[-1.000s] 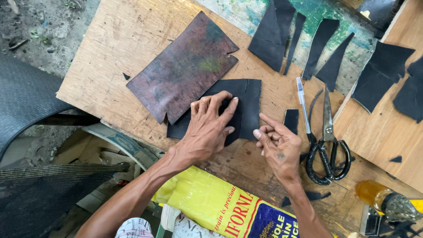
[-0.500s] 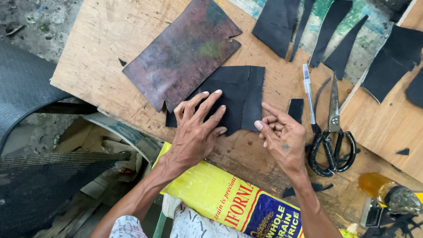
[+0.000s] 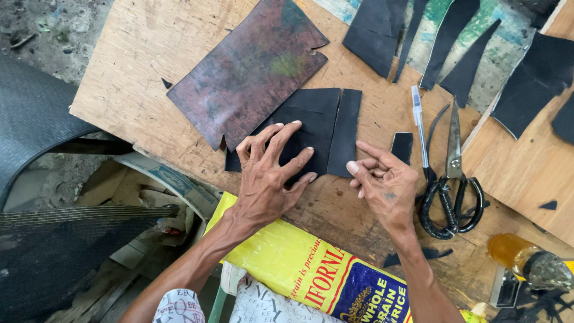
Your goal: The person cuts black leather pieces on a wooden workbench using scissors. They align the pieces, trim edges, and occasionally use a marker to mark lines before cutting. The person also handles a reddish-brown leather piece and a small jar of adhesive.
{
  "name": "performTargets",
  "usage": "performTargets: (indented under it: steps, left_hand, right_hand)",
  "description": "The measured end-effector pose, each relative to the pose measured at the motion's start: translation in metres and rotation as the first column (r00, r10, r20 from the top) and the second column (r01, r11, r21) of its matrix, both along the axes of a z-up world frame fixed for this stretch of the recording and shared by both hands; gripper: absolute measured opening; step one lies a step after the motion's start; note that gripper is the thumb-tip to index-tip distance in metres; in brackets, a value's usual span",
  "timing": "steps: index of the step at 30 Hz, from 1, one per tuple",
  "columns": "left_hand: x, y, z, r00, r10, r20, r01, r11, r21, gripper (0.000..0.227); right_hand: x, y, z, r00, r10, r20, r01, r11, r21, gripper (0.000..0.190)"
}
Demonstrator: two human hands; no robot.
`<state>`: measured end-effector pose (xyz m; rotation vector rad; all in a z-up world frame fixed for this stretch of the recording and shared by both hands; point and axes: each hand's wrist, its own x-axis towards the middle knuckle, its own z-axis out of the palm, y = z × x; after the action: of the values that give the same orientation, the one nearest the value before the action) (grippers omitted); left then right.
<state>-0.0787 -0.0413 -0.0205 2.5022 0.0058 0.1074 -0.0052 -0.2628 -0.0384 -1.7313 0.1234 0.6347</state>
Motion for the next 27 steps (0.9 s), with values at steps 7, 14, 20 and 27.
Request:
performTargets:
  steps: [7, 14, 20, 27]
  left_hand:
    - [0.0004, 0.0005, 0.0009, 1.0, 0.0, 0.001, 0.0, 1.0, -0.002, 0.04]
    - [0.0008, -0.0001, 0.001, 1.0, 0.006, 0.005, -0.006, 1.0, -0.006, 0.041]
    - [0.0014, -0.0026, 0.0007, 1.0, -0.02, 0.0, 0.02, 1.0, 0.015, 0.039]
    - [0.0037, -0.0074, 0.0004, 0.992, -0.11, -0.063, 0.115, 0.99, 0.08, 0.045]
  right_hand:
    - [-0.0023, -0.0004, -0.0023, 1.0, -0.014, 0.003, 0.014, 1.0, 0.011, 0.047]
    - [-0.0034, 0.0013, -0.0022, 1.0, -0.02, -0.004, 0.02, 1.0, -0.003, 0.047]
    - [-0.0007, 0.0083, 0.0032, 1.0, 0.013, 0.02, -0.011, 0.998, -0.059, 0.048]
    - [-0.0043, 0.0088, 0.0013, 0.998, 0.019, 0.061, -0.017, 0.999, -0.037, 0.048]
